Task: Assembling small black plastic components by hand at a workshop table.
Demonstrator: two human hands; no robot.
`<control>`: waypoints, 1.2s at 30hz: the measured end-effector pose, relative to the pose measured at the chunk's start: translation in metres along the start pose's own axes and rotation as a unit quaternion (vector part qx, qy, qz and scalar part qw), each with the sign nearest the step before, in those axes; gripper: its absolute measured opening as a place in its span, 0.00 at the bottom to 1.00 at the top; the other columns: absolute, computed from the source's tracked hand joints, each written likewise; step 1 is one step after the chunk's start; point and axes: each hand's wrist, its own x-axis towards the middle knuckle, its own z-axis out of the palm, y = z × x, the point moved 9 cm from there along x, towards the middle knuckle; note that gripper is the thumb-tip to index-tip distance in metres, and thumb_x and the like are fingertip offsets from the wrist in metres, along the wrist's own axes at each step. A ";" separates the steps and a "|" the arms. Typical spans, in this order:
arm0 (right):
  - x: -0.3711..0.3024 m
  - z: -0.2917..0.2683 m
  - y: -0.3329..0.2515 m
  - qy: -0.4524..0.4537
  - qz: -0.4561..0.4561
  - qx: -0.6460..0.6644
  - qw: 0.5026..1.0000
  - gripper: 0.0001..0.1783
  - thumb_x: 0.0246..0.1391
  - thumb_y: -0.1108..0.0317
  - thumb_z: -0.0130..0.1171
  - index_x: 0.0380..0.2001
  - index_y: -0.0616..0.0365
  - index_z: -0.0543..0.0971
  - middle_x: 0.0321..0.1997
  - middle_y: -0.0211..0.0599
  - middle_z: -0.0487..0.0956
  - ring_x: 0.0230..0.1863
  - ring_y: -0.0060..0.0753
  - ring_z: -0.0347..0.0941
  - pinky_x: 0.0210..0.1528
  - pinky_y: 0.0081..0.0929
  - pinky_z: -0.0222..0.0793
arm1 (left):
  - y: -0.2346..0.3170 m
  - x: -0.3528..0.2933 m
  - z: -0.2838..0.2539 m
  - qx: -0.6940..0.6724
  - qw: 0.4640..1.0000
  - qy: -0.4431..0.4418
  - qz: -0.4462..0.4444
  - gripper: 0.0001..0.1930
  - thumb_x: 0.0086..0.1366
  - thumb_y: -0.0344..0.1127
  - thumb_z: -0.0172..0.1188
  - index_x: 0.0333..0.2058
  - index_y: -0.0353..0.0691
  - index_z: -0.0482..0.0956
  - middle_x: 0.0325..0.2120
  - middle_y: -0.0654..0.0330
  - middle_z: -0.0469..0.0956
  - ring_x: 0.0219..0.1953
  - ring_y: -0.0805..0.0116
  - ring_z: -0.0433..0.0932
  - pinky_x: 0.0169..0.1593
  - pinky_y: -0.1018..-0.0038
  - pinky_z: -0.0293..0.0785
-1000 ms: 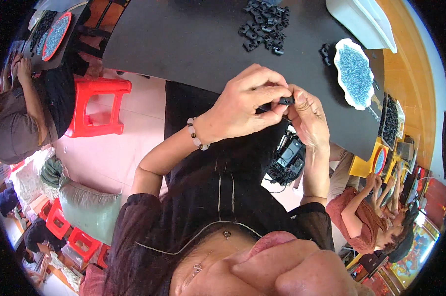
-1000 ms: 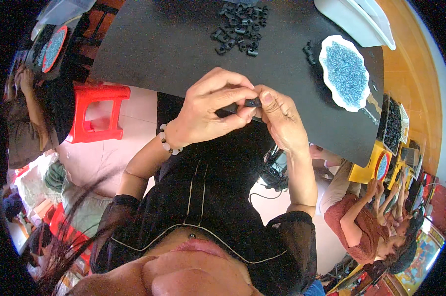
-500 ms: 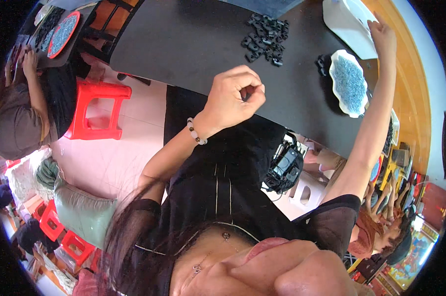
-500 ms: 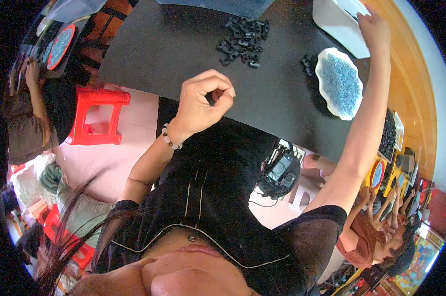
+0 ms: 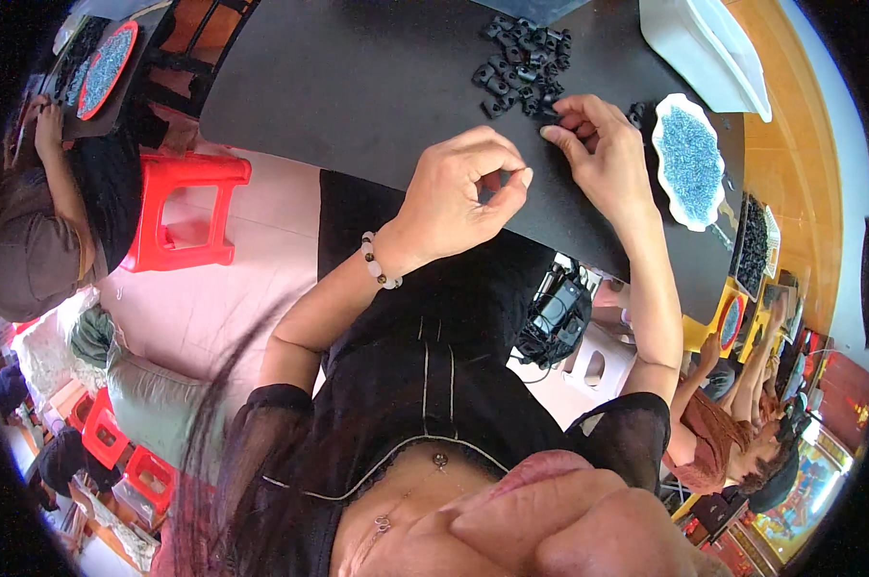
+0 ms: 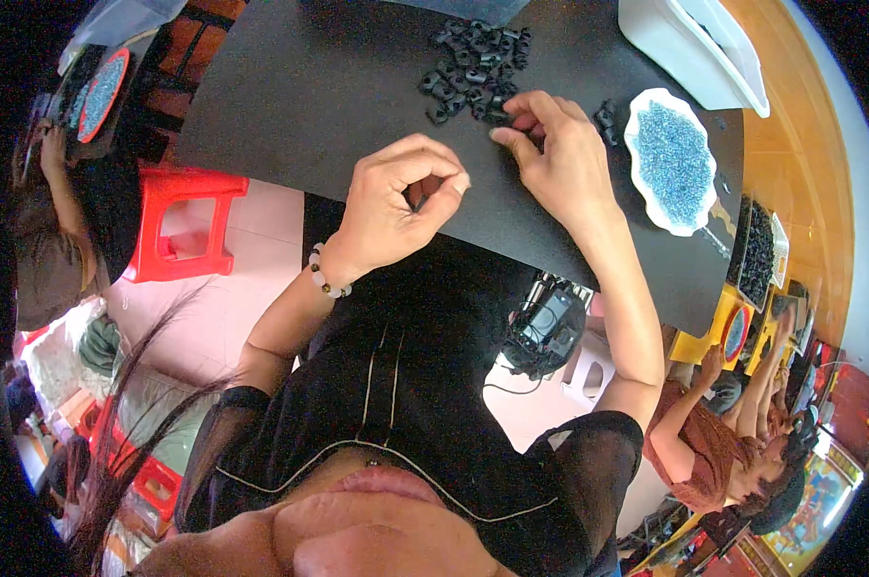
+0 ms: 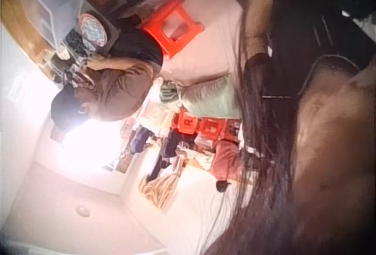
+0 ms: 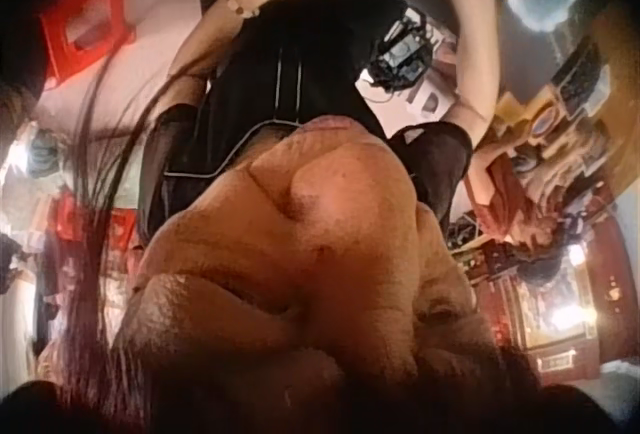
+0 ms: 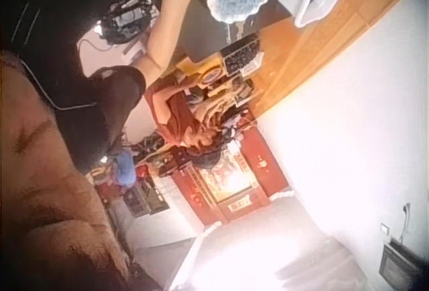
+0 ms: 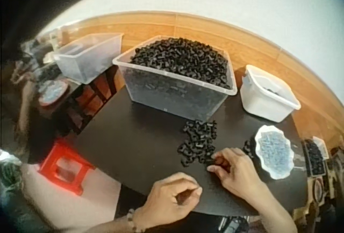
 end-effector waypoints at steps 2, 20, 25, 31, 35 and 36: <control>0.001 0.003 0.004 0.022 -0.014 -0.035 0.999 0.12 0.48 0.70 0.67 0.37 0.59 0.80 0.31 0.42 0.80 0.33 0.39 0.78 0.37 0.32 0.73 | 0.001 0.001 -0.002 0.006 1.000 0.009 -0.002 0.01 0.59 0.26 0.64 0.30 0.36 0.82 0.32 0.63 0.79 0.23 0.82 0.73 0.25 0.83 0.69; -0.048 0.022 -0.003 -0.111 0.086 0.385 0.912 0.11 0.59 0.73 0.61 0.44 0.63 0.80 0.40 0.33 0.82 0.40 0.19 0.75 0.44 0.19 0.71 | 0.003 0.003 0.000 -0.082 0.996 0.033 -0.006 0.11 0.64 0.31 0.63 0.44 0.36 0.83 0.41 0.58 0.81 0.38 0.75 0.79 0.39 0.81 0.75; -0.040 -0.078 0.045 0.126 0.066 0.006 0.990 0.12 0.56 0.68 0.62 0.43 0.59 0.82 0.35 0.40 0.84 0.34 0.28 0.79 0.39 0.25 0.73 | -0.004 0.001 0.007 -0.168 0.982 0.035 -0.072 0.11 0.63 0.29 0.63 0.44 0.36 0.83 0.37 0.58 0.83 0.34 0.78 0.80 0.36 0.83 0.76; -0.046 -0.150 0.139 0.153 0.154 -0.181 0.959 0.13 0.58 0.68 0.59 0.45 0.60 0.81 0.37 0.40 0.84 0.36 0.29 0.78 0.43 0.27 0.72 | 0.003 0.008 0.017 -0.129 0.990 -0.013 -0.048 0.11 0.66 0.30 0.60 0.46 0.34 0.81 0.37 0.58 0.83 0.35 0.79 0.79 0.37 0.83 0.74; -0.043 -0.132 0.126 0.109 0.129 -0.103 0.980 0.13 0.53 0.68 0.62 0.42 0.58 0.82 0.36 0.46 0.83 0.37 0.38 0.80 0.43 0.32 0.73 | -0.005 0.005 0.016 -0.110 0.992 -0.003 -0.066 0.11 0.66 0.29 0.60 0.46 0.33 0.81 0.37 0.58 0.82 0.35 0.79 0.79 0.37 0.83 0.74; -0.042 -0.126 0.128 0.108 0.129 -0.100 0.981 0.13 0.53 0.68 0.62 0.42 0.58 0.82 0.36 0.46 0.83 0.37 0.38 0.80 0.43 0.32 0.73 | -0.007 0.004 0.015 -0.107 0.992 -0.004 -0.068 0.11 0.66 0.29 0.60 0.46 0.33 0.81 0.37 0.58 0.82 0.35 0.79 0.79 0.37 0.83 0.74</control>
